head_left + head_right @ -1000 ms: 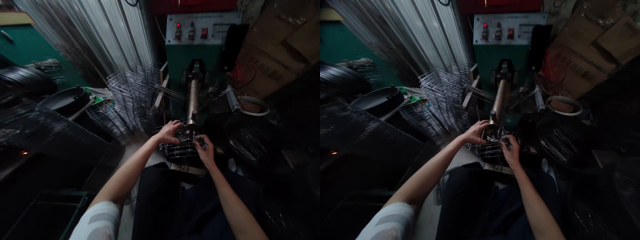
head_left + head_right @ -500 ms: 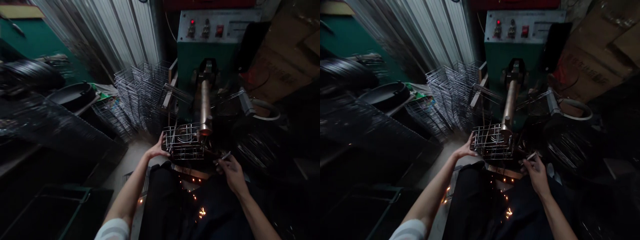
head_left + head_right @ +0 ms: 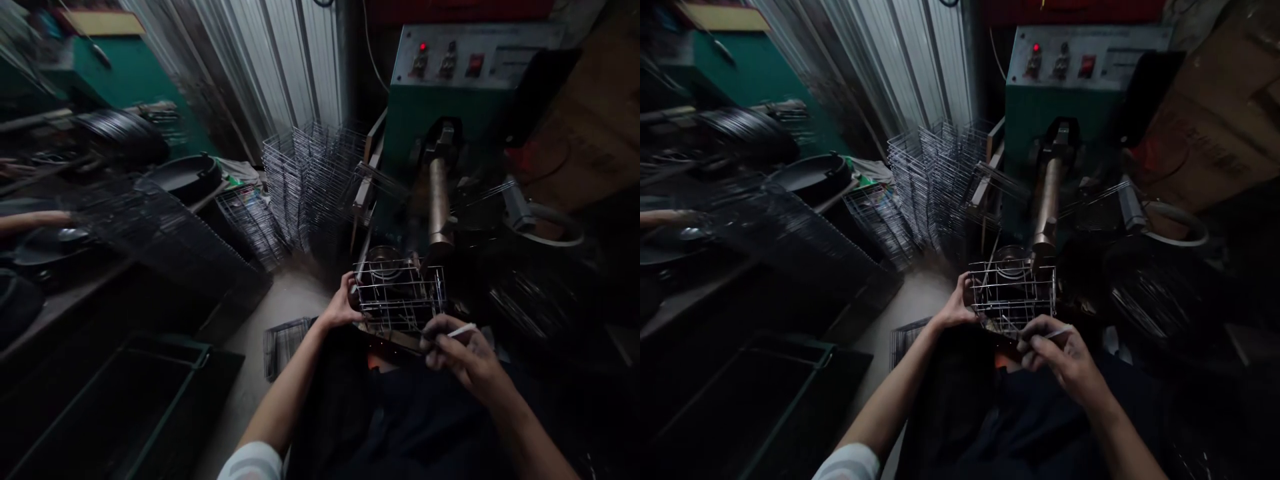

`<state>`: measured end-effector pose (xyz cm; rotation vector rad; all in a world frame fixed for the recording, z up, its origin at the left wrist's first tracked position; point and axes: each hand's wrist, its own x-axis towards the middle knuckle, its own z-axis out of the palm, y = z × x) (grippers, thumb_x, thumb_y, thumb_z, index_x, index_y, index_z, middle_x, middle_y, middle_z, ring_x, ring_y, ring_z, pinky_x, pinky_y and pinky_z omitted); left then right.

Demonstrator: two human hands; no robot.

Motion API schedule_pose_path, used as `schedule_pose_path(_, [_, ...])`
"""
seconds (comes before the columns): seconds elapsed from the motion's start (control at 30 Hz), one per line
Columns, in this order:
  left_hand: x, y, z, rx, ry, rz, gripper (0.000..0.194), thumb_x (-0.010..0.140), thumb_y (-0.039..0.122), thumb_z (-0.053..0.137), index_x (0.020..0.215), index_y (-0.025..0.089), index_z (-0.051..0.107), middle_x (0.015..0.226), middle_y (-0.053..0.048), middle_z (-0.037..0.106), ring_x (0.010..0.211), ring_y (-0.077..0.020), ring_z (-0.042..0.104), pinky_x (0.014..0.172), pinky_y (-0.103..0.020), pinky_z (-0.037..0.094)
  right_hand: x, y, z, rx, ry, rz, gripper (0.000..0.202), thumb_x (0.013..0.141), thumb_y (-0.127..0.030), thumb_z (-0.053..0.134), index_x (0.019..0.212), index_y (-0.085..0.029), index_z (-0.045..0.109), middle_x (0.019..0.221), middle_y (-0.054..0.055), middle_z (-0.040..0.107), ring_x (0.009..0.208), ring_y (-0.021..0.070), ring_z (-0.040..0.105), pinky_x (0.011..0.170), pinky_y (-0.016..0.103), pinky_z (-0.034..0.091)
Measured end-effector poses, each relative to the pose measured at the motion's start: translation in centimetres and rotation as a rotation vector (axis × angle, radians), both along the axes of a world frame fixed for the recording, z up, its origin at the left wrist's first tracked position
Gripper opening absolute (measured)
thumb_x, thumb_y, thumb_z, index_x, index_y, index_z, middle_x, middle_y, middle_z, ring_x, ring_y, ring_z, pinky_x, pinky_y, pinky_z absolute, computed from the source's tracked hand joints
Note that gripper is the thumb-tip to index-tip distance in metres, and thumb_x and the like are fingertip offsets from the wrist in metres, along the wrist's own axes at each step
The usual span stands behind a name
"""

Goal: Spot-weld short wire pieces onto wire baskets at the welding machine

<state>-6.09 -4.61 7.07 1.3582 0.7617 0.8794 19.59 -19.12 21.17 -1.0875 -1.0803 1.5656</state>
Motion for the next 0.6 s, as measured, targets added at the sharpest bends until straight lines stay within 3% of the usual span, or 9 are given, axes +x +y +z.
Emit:
schedule_pose_path(0.07, [0.8,-1.6,0.2,0.031,0.058,-0.006,0.116,0.049,0.023,0.092,0.141,0.037,0.023,0.139,-0.01,0.041,0.109,-0.0255,0.064,0.095,-0.051,0.055,0.1,-0.3,1.1,0.06,-0.113,0.122,0.028,0.091,-0.044,0.069,0.103,-0.019,0.07,0.092,0.008,0.071,0.078,0.0192,0.07,0.069,0.028,0.057])
schedule_pose_path(0.13, [2.0,-2.5,0.7,0.121,0.149,-0.019,0.119,0.046,0.022,0.092,0.144,0.035,0.024,0.142,-0.01,0.043,0.118,-0.0301,0.061,0.102,-0.055,0.05,0.1,-0.2,1.4,0.136,-0.294,0.157,0.023,0.094,-0.041,0.065,0.098,-0.019,0.072,0.086,0.005,0.07,0.078,0.0181,0.067,0.07,0.027,0.054])
schedule_pose_path(0.2, [3.4,-2.9,1.6,0.23,0.256,-0.047,0.121,0.044,0.024,0.092,0.146,0.034,0.026,0.144,-0.01,0.046,0.126,-0.0336,0.056,0.109,-0.054,0.045,0.2,0.2,1.1,0.251,-0.506,0.118,0.023,0.097,-0.038,0.061,0.09,-0.02,0.072,0.079,0.003,0.067,0.073,0.0166,0.064,0.067,0.026,0.051])
schedule_pose_path(0.3, [5.9,-2.9,3.2,0.314,0.427,-0.086,0.121,0.047,0.033,0.09,0.149,0.033,0.026,0.144,-0.008,0.051,0.13,-0.0345,0.054,0.111,-0.051,0.044,0.7,0.7,0.2,0.451,-0.754,0.03,0.021,0.099,-0.035,0.057,0.09,-0.022,0.071,0.084,0.004,0.069,0.076,0.0191,0.064,0.07,0.029,0.05])
schedule_pose_path(0.4, [8.2,-2.9,4.5,0.352,0.571,-0.105,0.12,0.049,0.04,0.089,0.151,0.032,0.024,0.148,-0.008,0.049,0.131,-0.0352,0.054,0.109,-0.049,0.046,1.9,0.3,-0.1,0.534,-0.84,-0.029,0.019,0.101,-0.032,0.054,0.093,-0.024,0.069,0.087,0.005,0.07,0.079,0.0208,0.066,0.071,0.031,0.052])
schedule_pose_path(0.5, [9.5,-2.9,4.9,0.383,0.667,-0.13,0.121,0.05,0.042,0.088,0.151,0.03,0.023,0.151,-0.009,0.046,0.13,-0.0362,0.055,0.105,-0.049,0.048,3.1,-0.9,-0.9,0.643,-0.936,-0.152,0.016,0.101,-0.026,0.052,0.099,-0.024,0.068,0.09,0.006,0.071,0.082,0.022,0.067,0.074,0.034,0.054])
schedule_pose_path(0.6, [10.3,-3.0,4.8,0.41,0.737,-0.136,0.119,0.051,0.042,0.087,0.151,0.03,0.022,0.149,-0.01,0.046,0.124,-0.0382,0.058,0.102,-0.051,0.049,3.5,-2.0,-3.1,0.798,-1.097,-0.188,0.019,0.1,-0.018,0.048,0.104,-0.021,0.067,0.09,0.008,0.072,0.081,0.0237,0.067,0.078,0.039,0.055])
